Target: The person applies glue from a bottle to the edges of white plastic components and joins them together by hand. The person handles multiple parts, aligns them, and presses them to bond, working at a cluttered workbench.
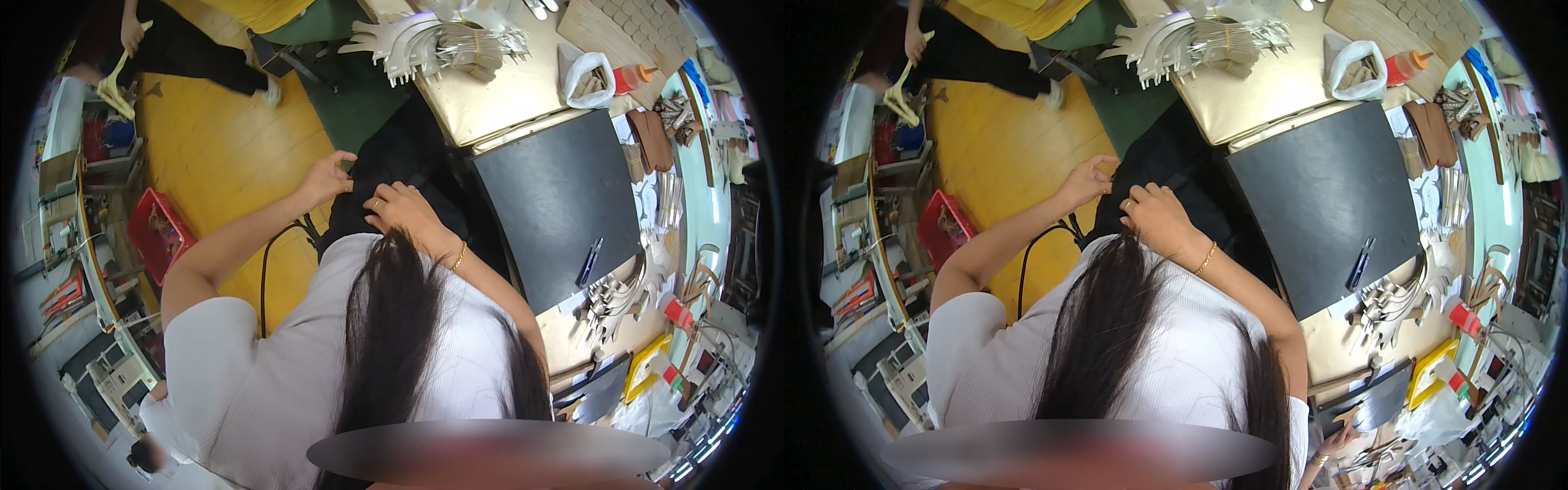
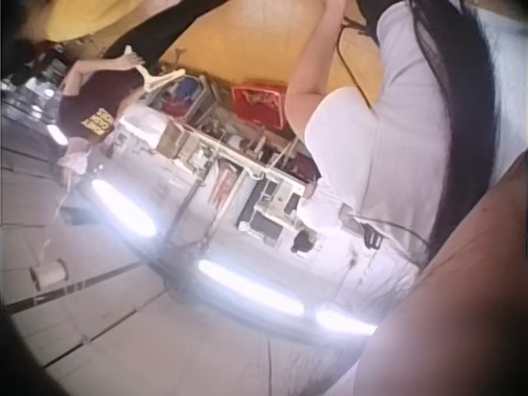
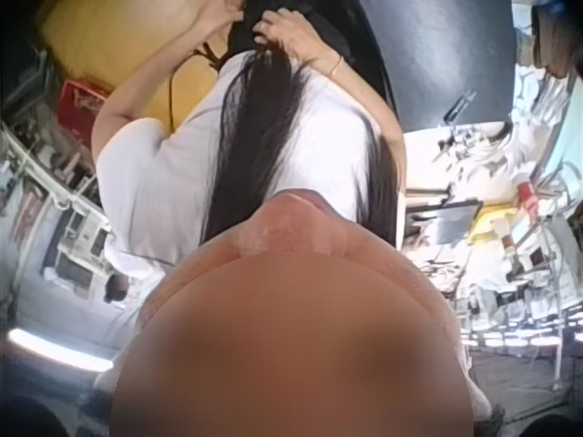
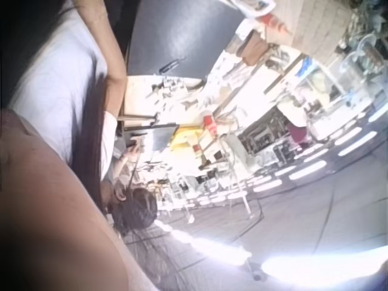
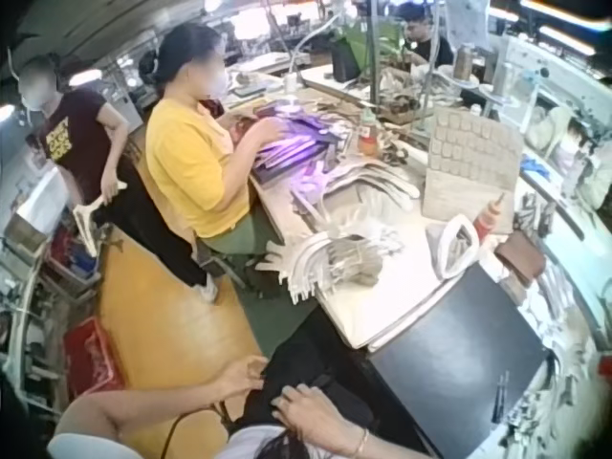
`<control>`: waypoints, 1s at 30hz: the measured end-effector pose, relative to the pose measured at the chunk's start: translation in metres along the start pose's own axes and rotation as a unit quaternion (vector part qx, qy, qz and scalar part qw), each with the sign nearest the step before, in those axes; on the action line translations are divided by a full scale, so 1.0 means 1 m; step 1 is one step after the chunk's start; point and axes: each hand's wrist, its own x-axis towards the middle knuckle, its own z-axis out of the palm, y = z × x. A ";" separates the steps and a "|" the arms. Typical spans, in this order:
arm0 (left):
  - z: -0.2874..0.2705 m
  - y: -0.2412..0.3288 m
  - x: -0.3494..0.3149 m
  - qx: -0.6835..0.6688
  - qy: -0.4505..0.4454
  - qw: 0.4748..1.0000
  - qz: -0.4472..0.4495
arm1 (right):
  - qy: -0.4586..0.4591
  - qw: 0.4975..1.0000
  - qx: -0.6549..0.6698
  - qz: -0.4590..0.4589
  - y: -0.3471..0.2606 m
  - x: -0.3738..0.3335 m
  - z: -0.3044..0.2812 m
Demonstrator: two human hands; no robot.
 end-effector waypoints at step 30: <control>0.073 0.468 -0.129 0.115 -0.260 0.319 0.904 | 0.451 0.832 0.086 0.312 0.012 -0.120 -0.083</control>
